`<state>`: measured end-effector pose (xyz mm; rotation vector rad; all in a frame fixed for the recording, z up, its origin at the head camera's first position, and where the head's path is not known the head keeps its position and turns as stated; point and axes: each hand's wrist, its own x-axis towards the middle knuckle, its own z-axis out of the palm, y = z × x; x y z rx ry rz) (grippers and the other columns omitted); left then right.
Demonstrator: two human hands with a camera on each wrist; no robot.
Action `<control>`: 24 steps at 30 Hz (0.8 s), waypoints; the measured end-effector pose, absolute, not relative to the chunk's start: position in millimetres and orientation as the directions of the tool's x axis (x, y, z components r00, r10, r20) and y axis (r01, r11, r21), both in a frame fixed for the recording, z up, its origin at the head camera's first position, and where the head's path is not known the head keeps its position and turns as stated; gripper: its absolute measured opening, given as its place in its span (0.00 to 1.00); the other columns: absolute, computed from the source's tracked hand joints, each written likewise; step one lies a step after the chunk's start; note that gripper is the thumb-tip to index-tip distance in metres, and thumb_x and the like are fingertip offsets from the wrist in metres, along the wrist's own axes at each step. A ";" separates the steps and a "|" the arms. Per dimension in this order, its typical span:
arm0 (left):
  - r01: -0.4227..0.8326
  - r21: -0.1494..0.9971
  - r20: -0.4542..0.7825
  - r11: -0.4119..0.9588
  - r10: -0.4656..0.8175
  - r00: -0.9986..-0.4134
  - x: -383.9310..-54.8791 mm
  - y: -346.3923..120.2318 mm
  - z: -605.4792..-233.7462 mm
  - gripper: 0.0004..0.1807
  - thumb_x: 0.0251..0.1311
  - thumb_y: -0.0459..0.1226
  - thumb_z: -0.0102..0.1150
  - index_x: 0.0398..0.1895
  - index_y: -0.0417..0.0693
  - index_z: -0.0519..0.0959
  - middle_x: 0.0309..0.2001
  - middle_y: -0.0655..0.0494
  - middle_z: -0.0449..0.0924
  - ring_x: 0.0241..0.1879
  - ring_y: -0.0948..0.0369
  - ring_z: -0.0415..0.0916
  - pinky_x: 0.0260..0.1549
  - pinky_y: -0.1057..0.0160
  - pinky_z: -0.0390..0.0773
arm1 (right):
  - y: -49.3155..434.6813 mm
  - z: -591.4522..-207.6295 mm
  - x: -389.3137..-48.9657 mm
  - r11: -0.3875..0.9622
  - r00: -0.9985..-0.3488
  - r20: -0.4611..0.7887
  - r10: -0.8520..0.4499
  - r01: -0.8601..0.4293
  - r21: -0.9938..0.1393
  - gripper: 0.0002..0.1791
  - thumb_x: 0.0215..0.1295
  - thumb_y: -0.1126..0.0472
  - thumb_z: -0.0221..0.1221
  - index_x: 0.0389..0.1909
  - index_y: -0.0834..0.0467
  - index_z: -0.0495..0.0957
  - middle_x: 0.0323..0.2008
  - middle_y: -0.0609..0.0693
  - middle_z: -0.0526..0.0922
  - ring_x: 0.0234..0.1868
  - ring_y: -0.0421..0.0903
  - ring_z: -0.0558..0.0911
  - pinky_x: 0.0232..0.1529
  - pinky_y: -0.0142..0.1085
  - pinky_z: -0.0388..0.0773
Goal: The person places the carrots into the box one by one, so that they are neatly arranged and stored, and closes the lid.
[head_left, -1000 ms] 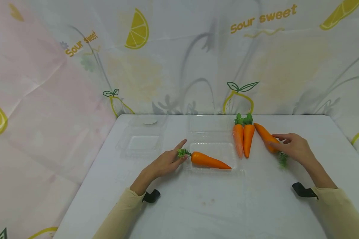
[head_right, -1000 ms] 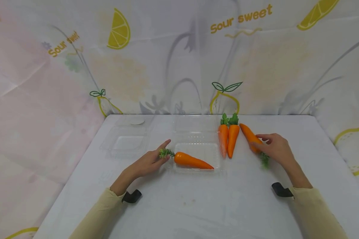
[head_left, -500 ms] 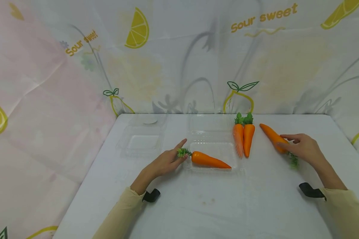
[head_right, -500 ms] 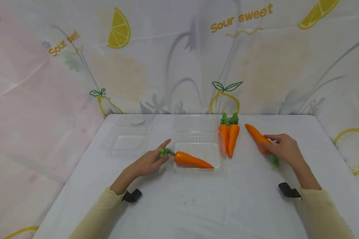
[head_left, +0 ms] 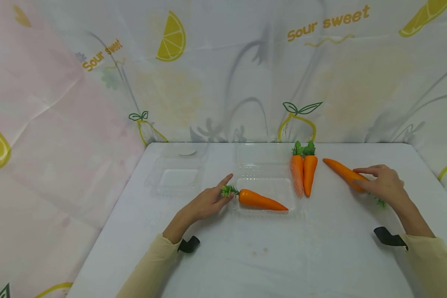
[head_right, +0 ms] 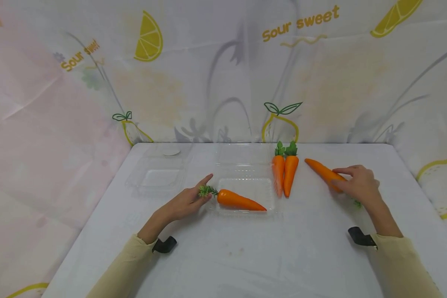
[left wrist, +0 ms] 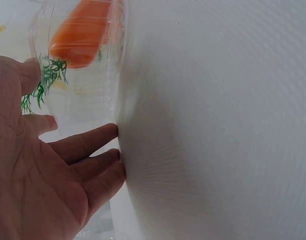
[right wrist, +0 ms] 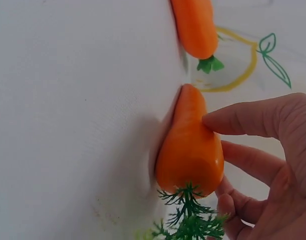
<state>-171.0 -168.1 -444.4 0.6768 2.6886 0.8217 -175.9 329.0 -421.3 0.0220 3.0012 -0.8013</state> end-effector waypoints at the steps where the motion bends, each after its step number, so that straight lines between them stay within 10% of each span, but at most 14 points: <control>1: 0.358 0.579 -0.099 0.732 0.499 -0.861 -170.9 -168.1 -444.3 0.39 0.71 0.62 0.41 0.80 0.66 0.43 0.28 0.58 0.76 0.43 0.56 0.77 0.61 0.47 0.69 | 328.6 -421.0 -176.1 0.869 -0.999 -0.033 0.010 0.025 -0.495 0.26 0.62 0.56 0.62 0.56 0.70 0.75 0.54 0.79 0.64 0.51 0.76 0.61 0.36 0.61 0.62; 9: 0.365 0.582 -0.087 0.727 0.502 -0.861 -169.8 -168.4 -443.8 0.39 0.72 0.62 0.41 0.80 0.64 0.44 0.52 0.44 0.80 0.52 0.53 0.78 0.61 0.47 0.69 | 328.2 -422.0 -175.5 0.877 -0.999 -0.014 0.035 0.037 -0.480 0.24 0.60 0.62 0.62 0.56 0.70 0.75 0.50 0.77 0.63 0.49 0.77 0.59 0.39 0.65 0.56; 16: 0.353 0.587 -0.110 0.729 0.504 -0.857 -169.3 -168.3 -442.0 0.40 0.71 0.62 0.40 0.80 0.65 0.42 0.23 0.56 0.72 0.37 0.57 0.74 0.59 0.48 0.71 | 326.1 -422.0 -175.5 0.883 -1.000 0.017 0.023 0.012 -0.469 0.22 0.59 0.66 0.58 0.55 0.70 0.77 0.49 0.75 0.62 0.49 0.77 0.57 0.41 0.68 0.52; 24: 0.359 0.579 -0.107 0.732 0.505 -0.856 -169.7 -168.0 -443.1 0.40 0.72 0.61 0.41 0.80 0.63 0.43 0.22 0.59 0.71 0.38 0.57 0.74 0.60 0.48 0.70 | 326.4 -421.5 -172.6 0.877 -0.998 0.056 0.023 -0.007 -0.481 0.20 0.54 0.71 0.55 0.49 0.67 0.81 0.49 0.75 0.62 0.50 0.80 0.56 0.42 0.69 0.50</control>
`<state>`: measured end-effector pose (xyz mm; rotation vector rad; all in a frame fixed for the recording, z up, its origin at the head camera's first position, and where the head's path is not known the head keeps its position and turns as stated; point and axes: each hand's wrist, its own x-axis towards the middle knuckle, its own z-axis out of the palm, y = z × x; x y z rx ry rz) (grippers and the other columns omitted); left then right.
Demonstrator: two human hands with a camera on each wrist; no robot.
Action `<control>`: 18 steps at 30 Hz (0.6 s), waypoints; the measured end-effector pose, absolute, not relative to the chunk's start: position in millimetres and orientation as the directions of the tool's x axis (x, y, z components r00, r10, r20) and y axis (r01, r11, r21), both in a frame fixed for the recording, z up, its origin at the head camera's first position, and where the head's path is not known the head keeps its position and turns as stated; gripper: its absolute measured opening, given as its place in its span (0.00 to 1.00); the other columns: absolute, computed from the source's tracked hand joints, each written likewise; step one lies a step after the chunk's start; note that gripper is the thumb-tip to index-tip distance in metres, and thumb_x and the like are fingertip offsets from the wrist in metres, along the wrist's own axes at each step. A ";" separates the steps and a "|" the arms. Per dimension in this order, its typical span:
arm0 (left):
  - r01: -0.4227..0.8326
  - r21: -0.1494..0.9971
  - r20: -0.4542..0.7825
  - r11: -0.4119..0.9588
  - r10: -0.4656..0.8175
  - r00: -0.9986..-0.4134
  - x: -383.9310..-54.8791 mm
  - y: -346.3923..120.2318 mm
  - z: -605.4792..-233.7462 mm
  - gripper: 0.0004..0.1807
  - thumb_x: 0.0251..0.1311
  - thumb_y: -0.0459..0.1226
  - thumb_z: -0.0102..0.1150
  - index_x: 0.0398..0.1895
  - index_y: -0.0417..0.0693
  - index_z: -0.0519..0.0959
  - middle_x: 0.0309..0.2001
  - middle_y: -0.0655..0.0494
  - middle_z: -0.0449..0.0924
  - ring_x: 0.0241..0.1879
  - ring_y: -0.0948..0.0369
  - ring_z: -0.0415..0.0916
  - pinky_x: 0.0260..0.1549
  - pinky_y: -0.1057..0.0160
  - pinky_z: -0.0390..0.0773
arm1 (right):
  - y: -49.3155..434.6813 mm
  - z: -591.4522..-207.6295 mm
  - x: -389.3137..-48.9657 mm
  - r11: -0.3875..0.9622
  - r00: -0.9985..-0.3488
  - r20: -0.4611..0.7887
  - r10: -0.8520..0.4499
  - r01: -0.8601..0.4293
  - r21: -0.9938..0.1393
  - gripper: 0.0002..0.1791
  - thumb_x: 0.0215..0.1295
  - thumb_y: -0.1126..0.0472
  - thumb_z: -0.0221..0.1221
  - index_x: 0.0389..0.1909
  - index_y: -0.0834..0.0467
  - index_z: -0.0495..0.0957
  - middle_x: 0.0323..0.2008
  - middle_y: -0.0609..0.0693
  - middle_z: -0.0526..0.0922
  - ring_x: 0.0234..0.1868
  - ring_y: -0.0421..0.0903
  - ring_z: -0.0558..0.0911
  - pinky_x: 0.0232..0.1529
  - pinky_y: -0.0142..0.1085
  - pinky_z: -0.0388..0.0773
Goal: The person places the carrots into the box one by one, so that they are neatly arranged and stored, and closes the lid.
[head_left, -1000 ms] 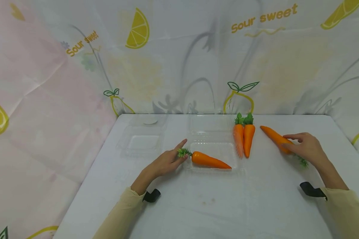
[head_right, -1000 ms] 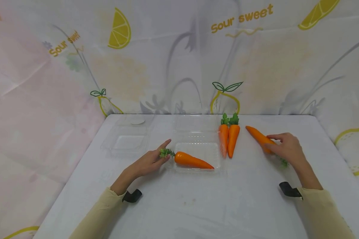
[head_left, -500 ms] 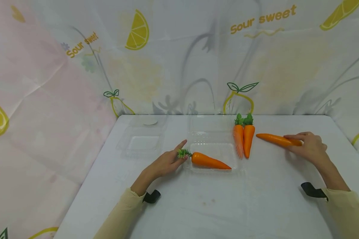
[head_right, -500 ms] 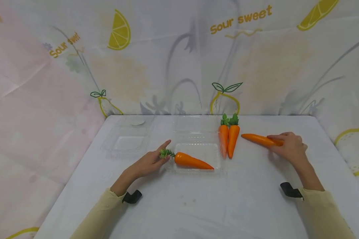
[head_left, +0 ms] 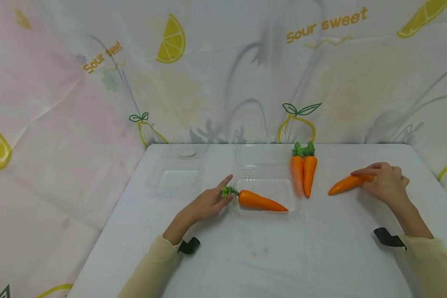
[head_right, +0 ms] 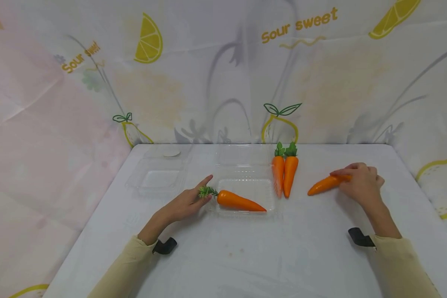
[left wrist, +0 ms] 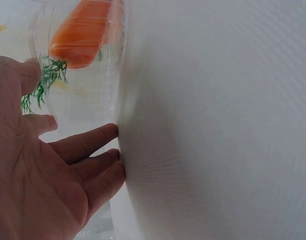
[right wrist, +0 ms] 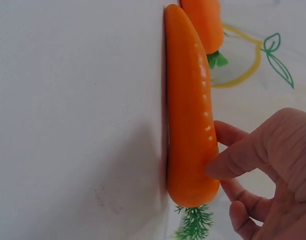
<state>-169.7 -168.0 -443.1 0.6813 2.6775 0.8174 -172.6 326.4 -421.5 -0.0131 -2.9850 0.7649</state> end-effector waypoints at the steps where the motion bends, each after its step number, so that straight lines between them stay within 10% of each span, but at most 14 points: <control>1: 0.360 0.580 -0.107 0.731 0.506 -0.856 -169.6 -168.0 -443.1 0.40 0.72 0.61 0.41 0.80 0.63 0.43 0.22 0.59 0.71 0.37 0.57 0.74 0.60 0.48 0.70 | 326.9 -421.7 -172.2 0.877 -0.998 0.065 0.024 -0.010 -0.481 0.20 0.54 0.71 0.55 0.49 0.67 0.81 0.49 0.75 0.62 0.50 0.80 0.56 0.41 0.69 0.51; 18: 0.361 0.581 -0.106 0.730 0.507 -0.855 -169.9 -168.4 -443.7 0.39 0.72 0.61 0.41 0.80 0.65 0.42 0.21 0.58 0.69 0.35 0.58 0.73 0.59 0.49 0.71 | 331.0 -434.0 -173.7 0.851 -0.990 0.130 0.060 -0.017 -0.525 0.13 0.58 0.75 0.52 0.39 0.70 0.83 0.46 0.74 0.64 0.50 0.80 0.57 0.42 0.71 0.52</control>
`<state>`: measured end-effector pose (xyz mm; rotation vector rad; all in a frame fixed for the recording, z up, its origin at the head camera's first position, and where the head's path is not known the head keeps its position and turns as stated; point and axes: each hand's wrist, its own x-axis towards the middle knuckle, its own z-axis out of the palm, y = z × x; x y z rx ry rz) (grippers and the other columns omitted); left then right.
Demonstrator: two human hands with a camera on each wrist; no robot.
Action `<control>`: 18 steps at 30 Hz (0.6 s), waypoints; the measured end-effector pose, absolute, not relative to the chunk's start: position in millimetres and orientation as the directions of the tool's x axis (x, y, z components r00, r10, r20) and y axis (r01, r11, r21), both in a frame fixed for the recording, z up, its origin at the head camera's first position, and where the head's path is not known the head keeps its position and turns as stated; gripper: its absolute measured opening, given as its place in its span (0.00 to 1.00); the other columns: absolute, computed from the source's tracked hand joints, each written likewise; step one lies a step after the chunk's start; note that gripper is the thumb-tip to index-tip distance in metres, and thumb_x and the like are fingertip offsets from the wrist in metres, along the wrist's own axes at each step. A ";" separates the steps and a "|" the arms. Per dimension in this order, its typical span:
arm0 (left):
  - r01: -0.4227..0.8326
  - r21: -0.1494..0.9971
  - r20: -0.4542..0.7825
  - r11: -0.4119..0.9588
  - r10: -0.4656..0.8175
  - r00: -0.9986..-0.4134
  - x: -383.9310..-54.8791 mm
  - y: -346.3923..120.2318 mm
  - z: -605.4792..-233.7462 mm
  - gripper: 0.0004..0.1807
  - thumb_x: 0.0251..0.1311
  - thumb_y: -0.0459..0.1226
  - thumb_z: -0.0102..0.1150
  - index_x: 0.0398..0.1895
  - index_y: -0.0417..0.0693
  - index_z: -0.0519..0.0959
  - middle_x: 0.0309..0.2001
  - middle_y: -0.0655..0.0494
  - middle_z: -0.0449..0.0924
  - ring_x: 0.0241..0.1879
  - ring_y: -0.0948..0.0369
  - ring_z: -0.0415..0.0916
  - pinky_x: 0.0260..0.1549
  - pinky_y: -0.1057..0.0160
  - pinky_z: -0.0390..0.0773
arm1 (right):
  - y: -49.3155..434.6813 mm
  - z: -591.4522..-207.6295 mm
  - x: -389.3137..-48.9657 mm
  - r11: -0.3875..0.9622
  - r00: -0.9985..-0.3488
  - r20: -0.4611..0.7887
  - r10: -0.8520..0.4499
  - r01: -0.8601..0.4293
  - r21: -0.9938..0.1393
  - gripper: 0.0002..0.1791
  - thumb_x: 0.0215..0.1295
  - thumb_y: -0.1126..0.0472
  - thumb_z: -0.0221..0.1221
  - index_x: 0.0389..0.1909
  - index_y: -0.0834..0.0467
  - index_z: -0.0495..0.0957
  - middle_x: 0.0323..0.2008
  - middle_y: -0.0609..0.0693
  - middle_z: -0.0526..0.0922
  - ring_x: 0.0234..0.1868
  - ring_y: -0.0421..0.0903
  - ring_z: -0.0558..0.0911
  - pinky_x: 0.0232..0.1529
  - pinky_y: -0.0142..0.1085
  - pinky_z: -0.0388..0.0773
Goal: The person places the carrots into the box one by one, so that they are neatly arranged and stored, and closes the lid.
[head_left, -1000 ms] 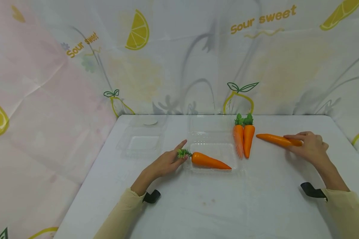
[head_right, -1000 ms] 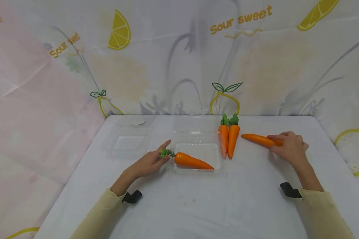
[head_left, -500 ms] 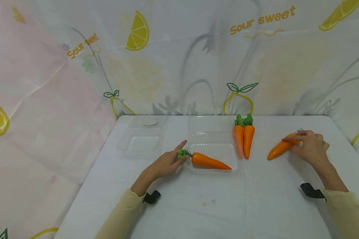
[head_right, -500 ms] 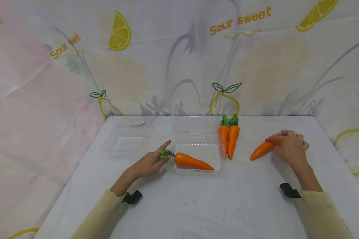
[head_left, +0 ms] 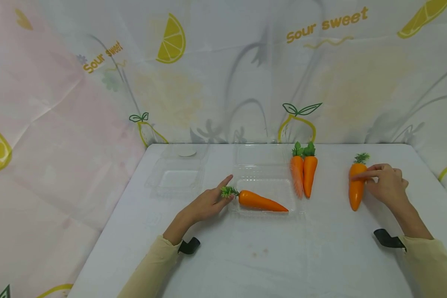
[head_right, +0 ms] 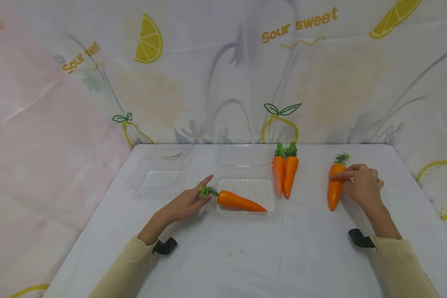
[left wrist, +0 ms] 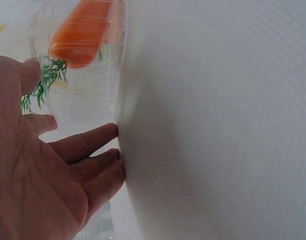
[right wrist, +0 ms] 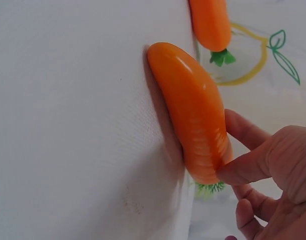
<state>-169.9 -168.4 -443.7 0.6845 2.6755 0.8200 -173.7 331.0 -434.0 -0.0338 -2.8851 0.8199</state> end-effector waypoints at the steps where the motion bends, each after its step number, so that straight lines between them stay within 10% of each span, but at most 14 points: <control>1: 0.361 0.581 -0.106 0.729 0.507 -0.855 -169.8 -168.4 -443.6 0.39 0.72 0.61 0.41 0.80 0.65 0.42 0.21 0.58 0.69 0.35 0.58 0.73 0.59 0.49 0.71 | 330.4 -433.9 -173.8 0.848 -0.990 0.129 0.063 -0.015 -0.530 0.12 0.58 0.75 0.52 0.39 0.70 0.83 0.46 0.74 0.64 0.50 0.80 0.57 0.43 0.71 0.51; 13: 0.364 0.591 -0.098 0.720 0.512 -0.853 -171.0 -169.1 -445.3 0.39 0.72 0.60 0.42 0.80 0.64 0.42 0.18 0.61 0.63 0.25 0.61 0.68 0.54 0.51 0.74 | 328.2 -437.1 -175.5 0.803 -0.976 0.211 0.046 -0.089 -0.589 0.09 0.62 0.77 0.55 0.37 0.72 0.84 0.47 0.74 0.70 0.50 0.76 0.64 0.41 0.66 0.59; 18: 0.360 0.588 -0.105 0.724 0.509 -0.854 -171.3 -169.3 -444.6 0.39 0.72 0.61 0.41 0.80 0.66 0.42 0.18 0.61 0.64 0.25 0.60 0.68 0.54 0.50 0.74 | 329.7 -435.8 -173.3 0.804 -0.942 0.331 0.055 -0.155 -0.574 0.09 0.61 0.76 0.57 0.40 0.71 0.84 0.43 0.72 0.75 0.44 0.68 0.72 0.34 0.45 0.70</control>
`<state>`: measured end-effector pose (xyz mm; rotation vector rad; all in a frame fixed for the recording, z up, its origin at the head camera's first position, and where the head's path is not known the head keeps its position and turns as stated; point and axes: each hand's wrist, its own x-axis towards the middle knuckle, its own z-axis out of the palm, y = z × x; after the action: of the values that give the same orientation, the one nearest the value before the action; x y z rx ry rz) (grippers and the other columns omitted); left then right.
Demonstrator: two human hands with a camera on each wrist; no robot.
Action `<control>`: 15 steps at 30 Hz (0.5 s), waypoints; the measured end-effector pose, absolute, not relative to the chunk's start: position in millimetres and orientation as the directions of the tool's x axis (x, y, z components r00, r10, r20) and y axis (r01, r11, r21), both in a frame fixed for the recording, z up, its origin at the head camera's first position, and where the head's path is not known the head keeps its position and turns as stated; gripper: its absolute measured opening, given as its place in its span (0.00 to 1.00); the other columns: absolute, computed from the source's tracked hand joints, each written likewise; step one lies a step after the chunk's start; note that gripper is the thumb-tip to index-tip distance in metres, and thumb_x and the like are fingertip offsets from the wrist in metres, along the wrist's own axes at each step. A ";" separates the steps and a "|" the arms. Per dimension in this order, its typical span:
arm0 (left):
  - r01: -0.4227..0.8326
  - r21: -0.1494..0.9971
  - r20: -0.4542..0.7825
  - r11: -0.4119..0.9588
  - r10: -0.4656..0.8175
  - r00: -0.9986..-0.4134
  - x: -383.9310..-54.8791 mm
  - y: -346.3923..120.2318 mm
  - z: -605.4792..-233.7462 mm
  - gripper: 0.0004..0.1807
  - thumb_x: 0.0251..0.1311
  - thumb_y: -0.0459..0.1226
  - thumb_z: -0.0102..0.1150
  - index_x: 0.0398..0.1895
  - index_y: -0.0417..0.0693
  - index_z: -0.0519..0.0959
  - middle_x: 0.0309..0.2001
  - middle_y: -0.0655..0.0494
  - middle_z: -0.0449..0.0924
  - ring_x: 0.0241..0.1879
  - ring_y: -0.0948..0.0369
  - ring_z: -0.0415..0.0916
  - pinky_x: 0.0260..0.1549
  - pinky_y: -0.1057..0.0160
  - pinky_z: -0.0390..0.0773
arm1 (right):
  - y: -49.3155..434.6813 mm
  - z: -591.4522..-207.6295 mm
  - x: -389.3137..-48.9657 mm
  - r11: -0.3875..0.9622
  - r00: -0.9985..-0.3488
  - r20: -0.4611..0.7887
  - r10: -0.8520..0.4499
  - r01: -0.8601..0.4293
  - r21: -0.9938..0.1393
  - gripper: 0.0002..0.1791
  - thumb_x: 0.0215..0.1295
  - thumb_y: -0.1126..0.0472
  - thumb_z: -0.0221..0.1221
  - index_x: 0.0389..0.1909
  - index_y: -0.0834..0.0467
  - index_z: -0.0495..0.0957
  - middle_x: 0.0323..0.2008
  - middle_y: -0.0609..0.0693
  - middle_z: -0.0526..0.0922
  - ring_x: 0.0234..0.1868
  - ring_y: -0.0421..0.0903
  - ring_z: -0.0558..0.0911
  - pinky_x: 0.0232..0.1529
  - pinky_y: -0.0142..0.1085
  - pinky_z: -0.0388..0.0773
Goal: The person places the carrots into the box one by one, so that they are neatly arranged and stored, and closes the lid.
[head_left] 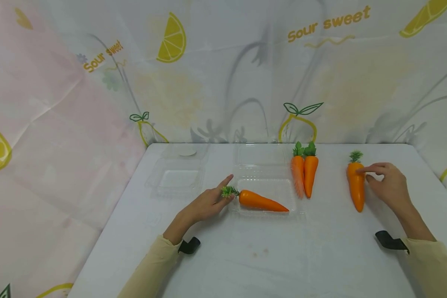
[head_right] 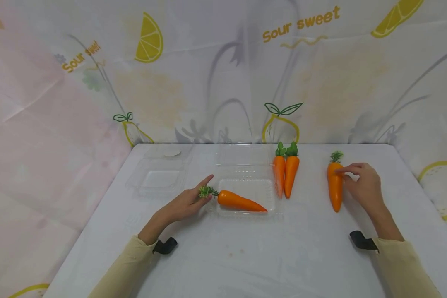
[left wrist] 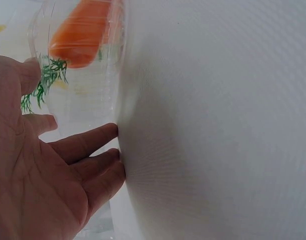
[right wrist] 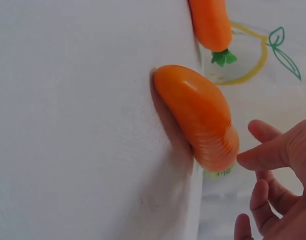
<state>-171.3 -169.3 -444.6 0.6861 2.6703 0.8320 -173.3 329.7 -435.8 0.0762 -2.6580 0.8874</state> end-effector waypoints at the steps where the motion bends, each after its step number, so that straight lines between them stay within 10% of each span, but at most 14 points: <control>1: 0.357 0.590 -0.106 0.724 0.508 -0.855 -171.0 -169.1 -443.9 0.39 0.72 0.61 0.41 0.80 0.66 0.41 0.18 0.60 0.64 0.26 0.60 0.69 0.54 0.50 0.74 | 330.6 -435.0 -173.0 0.810 -0.941 0.332 0.063 -0.146 -0.568 0.10 0.62 0.74 0.59 0.42 0.70 0.83 0.43 0.71 0.76 0.43 0.67 0.72 0.32 0.40 0.70; 15: 0.345 0.583 -0.119 0.736 0.497 -0.860 -170.6 -167.4 -443.8 0.39 0.72 0.60 0.42 0.80 0.67 0.41 0.20 0.57 0.68 0.32 0.57 0.72 0.57 0.48 0.72 | 341.5 -432.2 -169.0 0.827 -0.992 -0.081 0.094 0.123 -0.549 0.40 0.68 0.39 0.57 0.61 0.72 0.69 0.49 0.75 0.71 0.44 0.66 0.72 0.28 0.39 0.73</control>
<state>-170.6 -167.4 -443.8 0.6617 2.6717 0.8191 -169.0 341.5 -432.2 -0.1818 -3.0503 0.9217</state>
